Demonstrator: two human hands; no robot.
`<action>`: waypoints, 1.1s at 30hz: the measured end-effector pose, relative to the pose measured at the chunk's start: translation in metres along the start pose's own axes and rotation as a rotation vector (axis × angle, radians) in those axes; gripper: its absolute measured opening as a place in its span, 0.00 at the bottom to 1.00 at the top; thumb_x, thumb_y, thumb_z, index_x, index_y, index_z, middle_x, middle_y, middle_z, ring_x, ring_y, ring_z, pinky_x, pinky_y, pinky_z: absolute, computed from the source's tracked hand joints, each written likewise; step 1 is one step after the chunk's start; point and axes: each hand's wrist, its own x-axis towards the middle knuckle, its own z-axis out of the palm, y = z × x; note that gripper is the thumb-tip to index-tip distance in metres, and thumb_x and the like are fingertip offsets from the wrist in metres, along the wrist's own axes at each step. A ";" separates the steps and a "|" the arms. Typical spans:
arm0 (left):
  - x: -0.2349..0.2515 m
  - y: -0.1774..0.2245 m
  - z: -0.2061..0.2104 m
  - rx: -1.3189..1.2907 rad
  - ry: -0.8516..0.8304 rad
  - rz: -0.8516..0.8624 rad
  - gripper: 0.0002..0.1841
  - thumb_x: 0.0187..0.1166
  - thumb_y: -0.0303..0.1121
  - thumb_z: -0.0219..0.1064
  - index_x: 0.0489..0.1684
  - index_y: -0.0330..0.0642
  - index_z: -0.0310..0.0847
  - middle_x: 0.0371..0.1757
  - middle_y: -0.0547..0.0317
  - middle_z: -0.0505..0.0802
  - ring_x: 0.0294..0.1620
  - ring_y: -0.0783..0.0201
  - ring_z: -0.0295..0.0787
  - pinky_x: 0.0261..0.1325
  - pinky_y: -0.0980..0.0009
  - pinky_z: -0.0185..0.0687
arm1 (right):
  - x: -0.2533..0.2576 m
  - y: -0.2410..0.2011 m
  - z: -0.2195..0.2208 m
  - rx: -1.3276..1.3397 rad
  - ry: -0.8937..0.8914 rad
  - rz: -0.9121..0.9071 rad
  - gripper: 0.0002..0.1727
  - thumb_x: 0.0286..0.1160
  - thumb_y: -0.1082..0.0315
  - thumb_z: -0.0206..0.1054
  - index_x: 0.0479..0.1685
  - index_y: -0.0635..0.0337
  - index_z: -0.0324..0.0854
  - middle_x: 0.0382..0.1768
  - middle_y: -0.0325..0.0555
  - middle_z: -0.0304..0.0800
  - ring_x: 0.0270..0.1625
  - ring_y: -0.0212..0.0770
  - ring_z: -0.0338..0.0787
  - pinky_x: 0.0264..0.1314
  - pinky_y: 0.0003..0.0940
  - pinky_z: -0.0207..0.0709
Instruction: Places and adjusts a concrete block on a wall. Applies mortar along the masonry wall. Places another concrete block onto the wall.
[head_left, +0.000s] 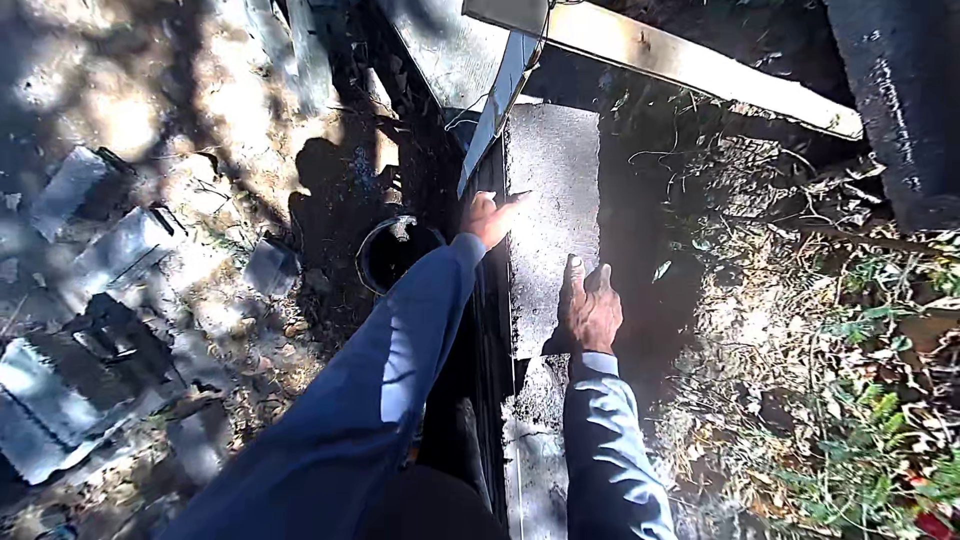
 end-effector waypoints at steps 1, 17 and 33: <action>0.006 0.006 -0.002 0.004 0.015 0.025 0.43 0.75 0.62 0.70 0.82 0.37 0.69 0.80 0.37 0.76 0.81 0.40 0.72 0.76 0.36 0.72 | 0.007 -0.007 -0.002 0.004 0.018 -0.006 0.50 0.81 0.24 0.32 0.76 0.58 0.75 0.57 0.61 0.92 0.62 0.61 0.92 0.60 0.64 0.80; 0.010 0.002 -0.006 -0.073 0.014 0.024 0.40 0.76 0.57 0.72 0.82 0.39 0.68 0.80 0.39 0.76 0.80 0.39 0.73 0.70 0.34 0.75 | 0.000 -0.001 0.009 0.035 0.078 -0.001 0.53 0.75 0.18 0.27 0.69 0.54 0.76 0.46 0.59 0.92 0.50 0.61 0.93 0.44 0.67 0.82; 0.015 -0.007 -0.007 -0.039 -0.012 0.054 0.41 0.78 0.58 0.69 0.85 0.39 0.66 0.83 0.37 0.73 0.83 0.40 0.69 0.74 0.34 0.72 | -0.031 0.014 0.020 -0.061 0.349 -0.527 0.49 0.80 0.24 0.37 0.94 0.46 0.59 0.91 0.55 0.60 0.92 0.60 0.59 0.89 0.66 0.51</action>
